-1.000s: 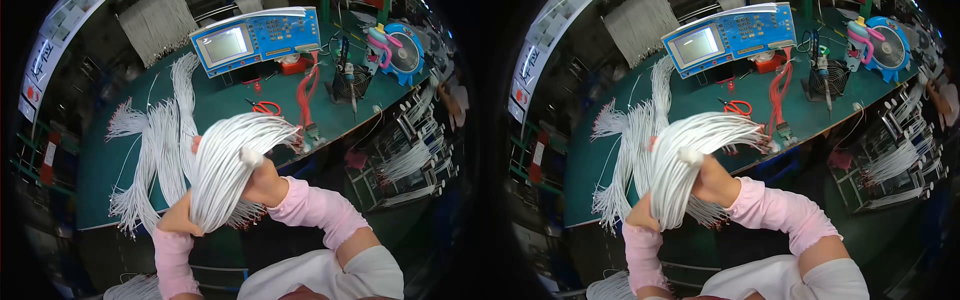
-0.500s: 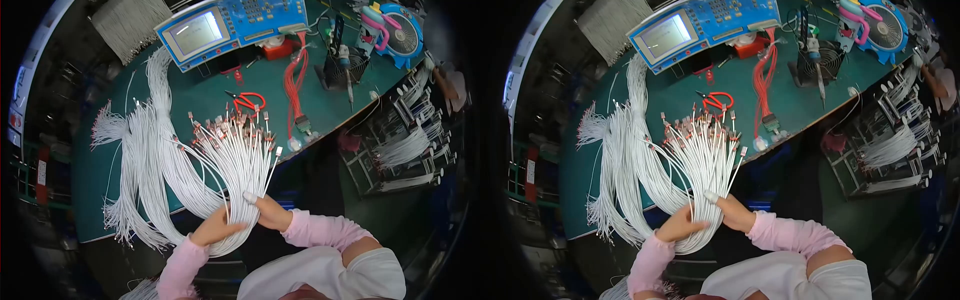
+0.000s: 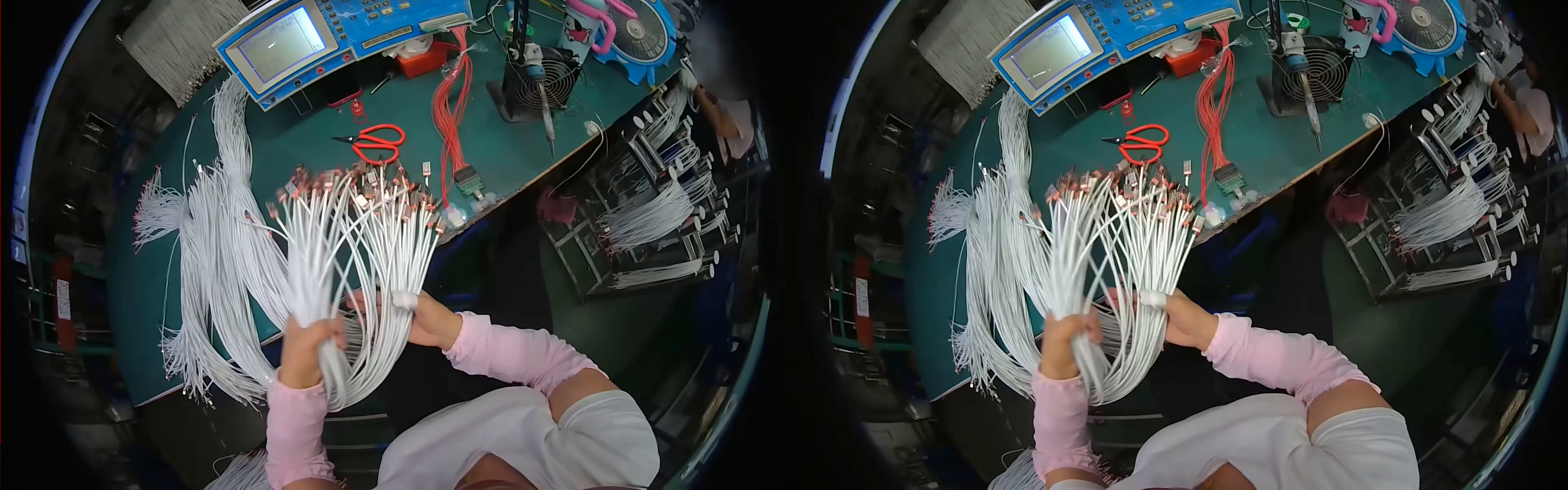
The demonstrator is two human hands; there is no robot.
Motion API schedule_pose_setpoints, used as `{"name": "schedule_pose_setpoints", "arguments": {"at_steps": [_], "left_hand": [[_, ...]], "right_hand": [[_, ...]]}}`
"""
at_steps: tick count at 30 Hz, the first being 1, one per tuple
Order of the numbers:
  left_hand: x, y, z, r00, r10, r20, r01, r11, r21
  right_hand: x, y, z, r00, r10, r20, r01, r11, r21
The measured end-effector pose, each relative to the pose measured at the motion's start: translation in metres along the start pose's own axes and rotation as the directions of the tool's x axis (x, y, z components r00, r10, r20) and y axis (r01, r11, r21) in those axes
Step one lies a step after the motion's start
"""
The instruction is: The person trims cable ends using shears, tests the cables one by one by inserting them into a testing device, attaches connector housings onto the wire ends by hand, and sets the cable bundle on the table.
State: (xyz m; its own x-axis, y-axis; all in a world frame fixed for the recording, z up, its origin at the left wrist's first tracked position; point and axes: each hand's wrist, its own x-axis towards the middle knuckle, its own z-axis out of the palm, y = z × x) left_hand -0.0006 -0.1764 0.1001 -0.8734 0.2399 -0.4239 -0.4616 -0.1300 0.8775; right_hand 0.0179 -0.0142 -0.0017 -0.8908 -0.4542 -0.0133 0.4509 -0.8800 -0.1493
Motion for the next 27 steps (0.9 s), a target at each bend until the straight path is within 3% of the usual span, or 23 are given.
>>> {"name": "schedule_pose_setpoints", "arguments": {"at_steps": [1,3,4,6,7,8,9,11,12,13,15,17,19,21,23,24,26,27], "left_hand": [[0.0,0.0,0.009,0.995,-0.069,0.066,0.056,0.982,0.182],[0.0,-0.005,0.03,0.982,-0.097,0.163,0.031,0.929,0.368],[-0.003,-0.003,0.03,0.986,-0.091,0.142,0.048,0.958,0.283],[-0.02,0.026,0.015,0.997,0.069,0.018,-0.071,0.944,0.322],[-0.036,0.039,0.009,0.971,0.223,-0.085,-0.206,0.962,0.177],[-0.043,0.037,-0.053,0.929,0.358,0.091,-0.367,0.919,0.143],[-0.05,0.058,-0.068,0.832,0.465,0.302,-0.512,0.853,0.098],[-0.065,0.103,-0.09,0.468,0.584,0.664,-0.667,0.726,-0.168],[-0.07,0.102,-0.09,0.518,0.729,0.447,-0.625,0.679,-0.384],[-0.076,0.1,-0.09,0.532,0.823,0.199,-0.628,0.54,-0.56],[-0.07,0.098,-0.102,0.658,0.725,-0.206,-0.727,0.539,-0.426],[-0.034,0.088,-0.124,0.746,0.595,-0.3,-0.613,0.789,0.043],[0.004,0.057,-0.121,0.769,0.335,-0.545,-0.388,0.921,0.019],[0.038,0.012,-0.155,0.827,0.234,-0.511,-0.242,0.969,0.051],[0.043,0.014,-0.123,0.763,0.247,-0.597,-0.232,0.967,0.104],[0.046,0.009,-0.143,0.858,0.258,-0.444,-0.204,0.965,0.168],[0.055,-0.005,-0.167,0.692,0.519,-0.501,-0.226,0.816,0.532],[0.022,0.039,-0.104,0.679,0.524,-0.515,0.458,0.246,0.854]], "right_hand": [[0.002,0.0,0.004,0.999,-0.008,-0.046,0.007,1.0,-0.03],[0.004,0.001,0.021,0.991,-0.026,-0.132,0.005,0.988,-0.157],[0.002,0.0,0.024,0.981,-0.017,-0.194,-0.012,0.989,-0.149],[0.001,-0.001,0.013,0.953,0.0,-0.303,-0.047,0.988,-0.148],[-0.004,-0.005,0.013,0.955,0.028,-0.294,-0.063,0.992,-0.11],[-0.005,-0.007,0.011,0.953,0.028,-0.301,-0.063,0.992,-0.107],[-0.005,-0.008,0.009,0.967,0.059,-0.249,-0.075,0.996,-0.057],[-0.004,-0.009,0.008,0.977,0.092,-0.194,-0.094,0.996,-0.002],[-0.002,-0.008,0.011,0.975,0.113,-0.192,-0.109,0.994,0.03],[-0.001,-0.007,0.014,0.973,0.134,-0.188,-0.125,0.99,0.06],[0.0,-0.001,0.016,0.975,0.133,-0.18,-0.123,0.99,0.064],[0.001,0.003,0.011,0.973,0.112,-0.2,-0.122,0.992,-0.039],[0.0,0.003,0.002,0.978,0.127,-0.168,-0.134,0.99,-0.033],[-0.006,-0.005,0.001,0.982,0.13,-0.134,-0.135,0.991,-0.027],[-0.007,-0.019,0.007,0.993,0.112,-0.033,-0.102,0.973,0.209],[-0.003,-0.024,0.002,0.995,0.088,0.048,-0.097,0.968,0.233],[-0.003,-0.027,0.006,0.997,0.073,-0.018,-0.069,0.985,0.158],[-0.001,-0.025,0.007,0.995,0.038,-0.097,-0.037,0.999,0.008]]}}
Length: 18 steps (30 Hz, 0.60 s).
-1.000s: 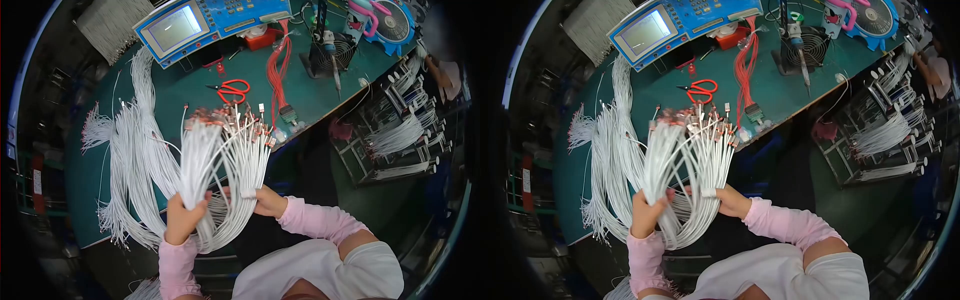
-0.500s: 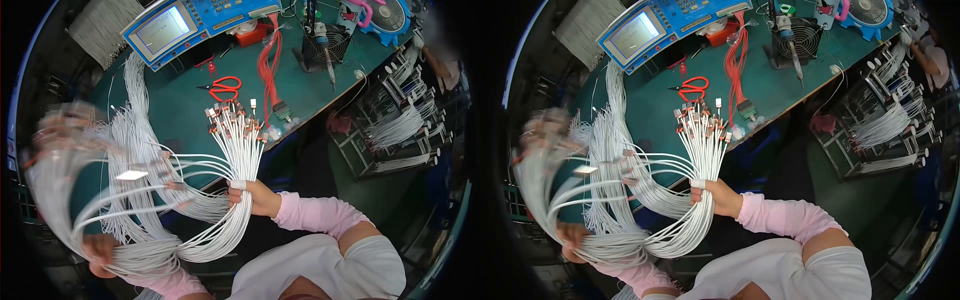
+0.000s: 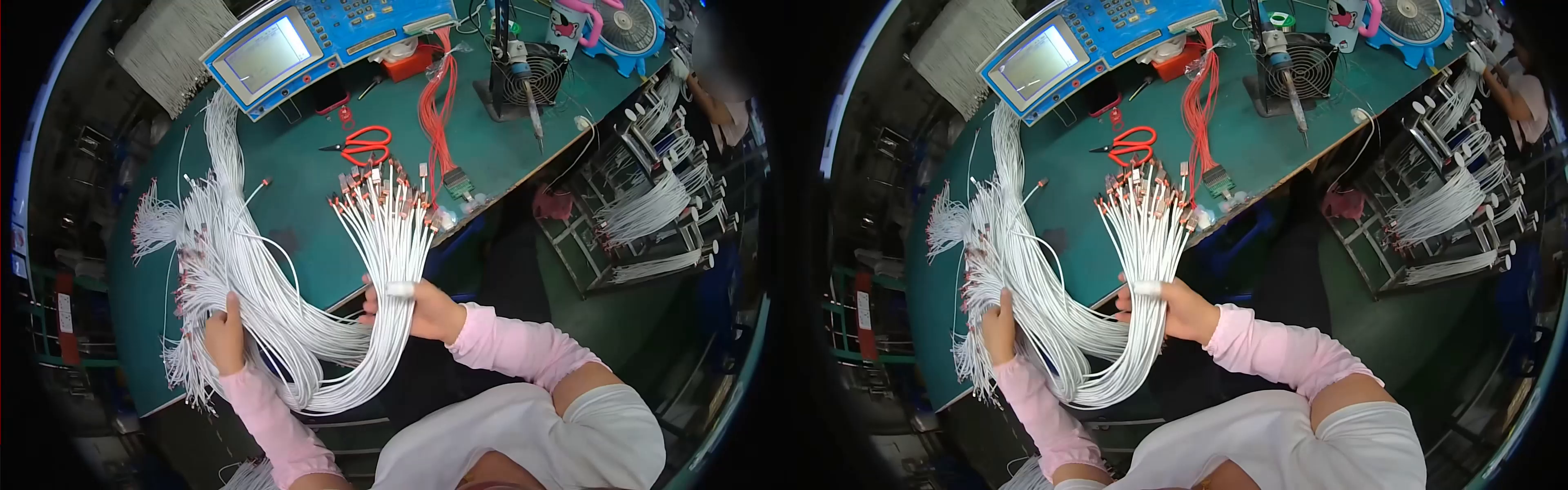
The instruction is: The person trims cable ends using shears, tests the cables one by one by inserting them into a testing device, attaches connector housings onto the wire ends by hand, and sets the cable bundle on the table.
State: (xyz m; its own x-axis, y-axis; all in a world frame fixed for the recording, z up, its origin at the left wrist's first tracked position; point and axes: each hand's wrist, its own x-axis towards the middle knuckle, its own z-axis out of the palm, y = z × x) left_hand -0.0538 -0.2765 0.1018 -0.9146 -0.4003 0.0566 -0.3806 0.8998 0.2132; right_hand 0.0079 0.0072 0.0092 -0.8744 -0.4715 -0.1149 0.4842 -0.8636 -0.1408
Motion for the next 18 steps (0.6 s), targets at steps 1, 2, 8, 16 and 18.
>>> {"name": "schedule_pose_setpoints", "arguments": {"at_steps": [1,2,8,16,18], "left_hand": [[-0.014,0.014,-0.02,0.994,0.022,-0.105,-0.019,0.999,0.034],[-0.022,0.024,-0.034,0.977,0.053,-0.208,-0.038,0.997,0.074],[-0.058,0.139,0.003,0.364,0.805,0.469,0.069,0.478,-0.875],[-0.049,0.2,0.013,0.13,0.879,0.459,0.339,0.396,-0.853],[-0.047,0.186,0.031,0.232,0.882,0.409,0.355,0.315,-0.88]], "right_hand": [[0.001,-0.001,0.002,1.0,-0.004,0.003,0.004,1.0,0.003],[0.002,-0.001,0.006,1.0,0.002,-0.002,-0.002,0.993,-0.118],[-0.005,-0.009,0.049,0.988,-0.034,0.153,0.118,0.804,-0.582],[-0.006,-0.04,0.054,0.97,-0.195,0.143,0.176,0.165,-0.971],[-0.004,-0.054,0.046,0.933,-0.142,0.33,0.288,-0.254,-0.923]]}}
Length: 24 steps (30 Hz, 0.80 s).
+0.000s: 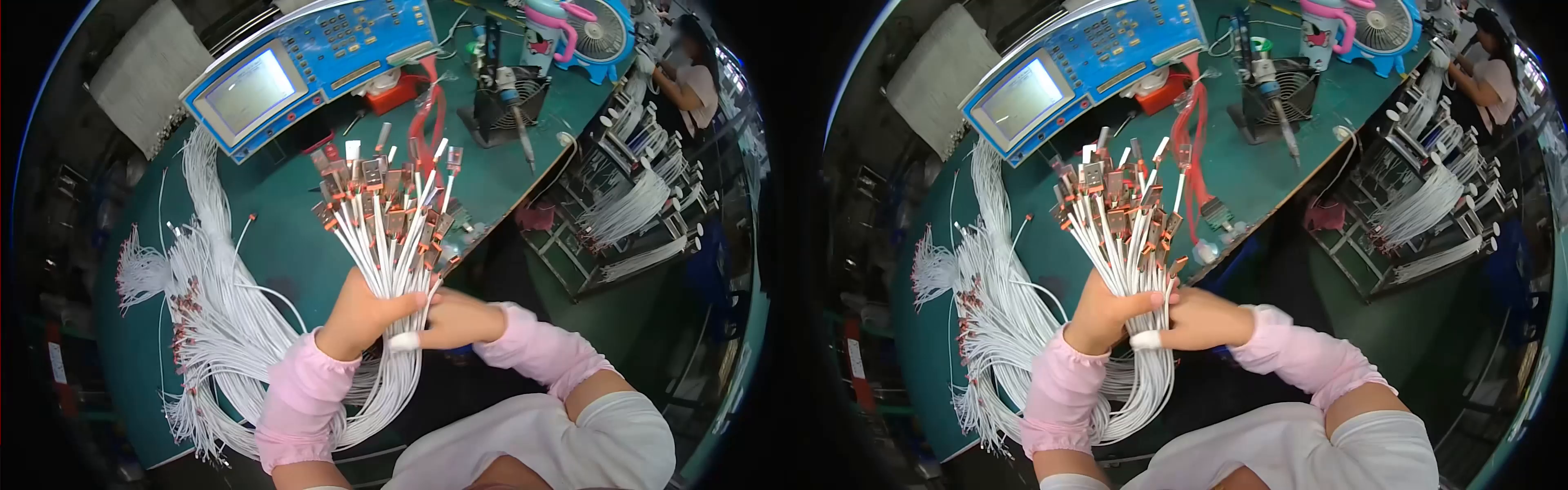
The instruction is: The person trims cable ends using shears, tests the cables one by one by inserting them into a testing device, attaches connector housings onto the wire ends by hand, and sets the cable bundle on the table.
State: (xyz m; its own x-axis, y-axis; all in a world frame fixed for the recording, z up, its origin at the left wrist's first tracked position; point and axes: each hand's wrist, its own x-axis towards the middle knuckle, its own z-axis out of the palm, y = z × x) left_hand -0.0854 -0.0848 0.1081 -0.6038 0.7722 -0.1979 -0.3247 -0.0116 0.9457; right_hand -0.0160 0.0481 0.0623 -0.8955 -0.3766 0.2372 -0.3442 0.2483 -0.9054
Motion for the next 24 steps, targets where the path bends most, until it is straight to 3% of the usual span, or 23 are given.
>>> {"name": "schedule_pose_setpoints", "arguments": {"at_steps": [1,3,4,5,6,7,9,15,19,21,24], "left_hand": [[-0.003,-0.006,-0.003,0.993,0.078,-0.085,-0.08,0.997,-0.022],[-0.005,-0.002,-0.01,0.983,0.063,-0.174,-0.088,0.986,-0.142],[-0.003,-0.001,-0.016,0.982,0.022,-0.19,-0.053,0.986,-0.158],[-0.003,0.004,-0.018,0.979,-0.002,-0.203,-0.034,0.985,-0.171],[-0.002,0.004,-0.019,0.979,-0.005,-0.206,-0.033,0.983,-0.18],[0.0,0.004,-0.02,0.978,-0.01,-0.206,-0.037,0.974,-0.225],[0.001,0.004,-0.019,0.978,-0.019,-0.206,-0.037,0.964,-0.263],[0.003,0.002,-0.014,0.953,0.002,-0.302,-0.085,0.962,-0.26],[0.003,0.0,-0.014,0.957,-0.013,-0.291,-0.06,0.969,-0.239],[0.003,-0.004,-0.016,0.949,-0.014,-0.315,-0.061,0.972,-0.227],[0.003,-0.004,-0.014,0.944,0.002,-0.331,-0.084,0.969,-0.232]], "right_hand": [[0.0,0.007,-0.008,0.995,0.062,0.08,-0.048,0.985,-0.167],[0.003,-0.004,-0.021,0.971,0.225,-0.084,-0.208,0.963,0.168],[0.006,-0.004,-0.03,0.96,0.229,-0.163,-0.225,0.973,0.042],[0.014,-0.012,-0.031,0.929,0.244,-0.279,-0.156,0.94,0.305],[0.023,-0.023,-0.033,0.884,0.351,-0.31,-0.183,0.868,0.461],[0.028,-0.02,-0.032,0.884,0.354,-0.307,-0.188,0.868,0.461],[0.034,-0.009,-0.027,0.907,0.213,-0.362,-0.11,0.952,0.286],[0.037,-0.018,-0.027,0.852,0.387,-0.353,-0.111,0.792,0.601],[0.03,-0.01,-0.029,0.857,0.433,-0.28,-0.181,0.762,0.622],[0.033,-0.005,-0.026,0.874,0.347,-0.341,-0.074,0.787,0.612],[0.034,-0.009,-0.029,0.851,0.336,-0.404,-0.114,0.869,0.482]]}}
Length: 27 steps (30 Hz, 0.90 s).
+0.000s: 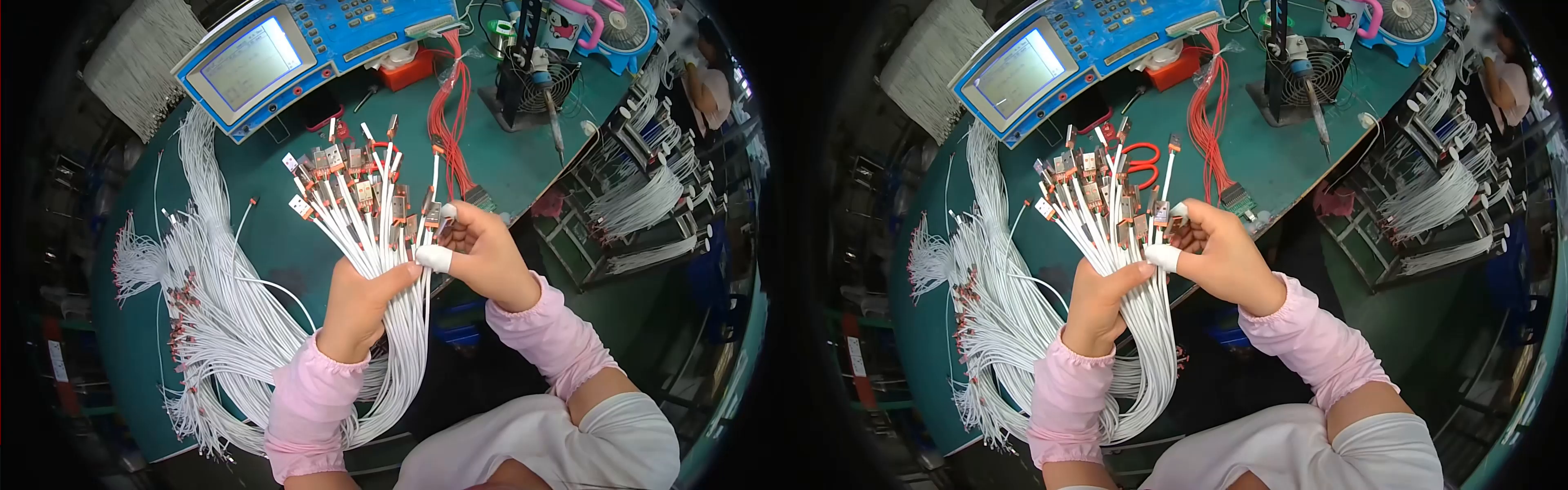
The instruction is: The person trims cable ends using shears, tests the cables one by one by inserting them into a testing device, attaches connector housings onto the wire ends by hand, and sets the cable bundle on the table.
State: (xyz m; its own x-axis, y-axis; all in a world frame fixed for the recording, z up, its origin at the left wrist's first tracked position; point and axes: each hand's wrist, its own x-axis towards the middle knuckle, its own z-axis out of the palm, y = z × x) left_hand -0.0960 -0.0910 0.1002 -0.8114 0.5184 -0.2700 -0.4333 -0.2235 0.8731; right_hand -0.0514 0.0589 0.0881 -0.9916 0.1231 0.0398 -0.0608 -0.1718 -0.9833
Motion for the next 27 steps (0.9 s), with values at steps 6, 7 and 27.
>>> {"name": "schedule_pose_setpoints", "arguments": {"at_steps": [6,7,27], "left_hand": [[0.001,0.005,-0.001,0.995,-0.095,0.029,0.096,0.995,-0.01],[0.0,0.005,-0.001,0.995,-0.096,0.03,0.096,0.995,-0.009],[-0.001,0.007,0.004,0.994,-0.091,0.057,0.09,0.996,0.026]], "right_hand": [[-0.002,0.003,-0.006,1.0,0.004,0.014,-0.006,0.984,0.176],[-0.002,0.003,-0.007,1.0,0.003,0.013,-0.005,0.984,0.177],[-0.002,-0.003,-0.007,1.0,-0.001,-0.004,0.002,0.992,0.13]]}}
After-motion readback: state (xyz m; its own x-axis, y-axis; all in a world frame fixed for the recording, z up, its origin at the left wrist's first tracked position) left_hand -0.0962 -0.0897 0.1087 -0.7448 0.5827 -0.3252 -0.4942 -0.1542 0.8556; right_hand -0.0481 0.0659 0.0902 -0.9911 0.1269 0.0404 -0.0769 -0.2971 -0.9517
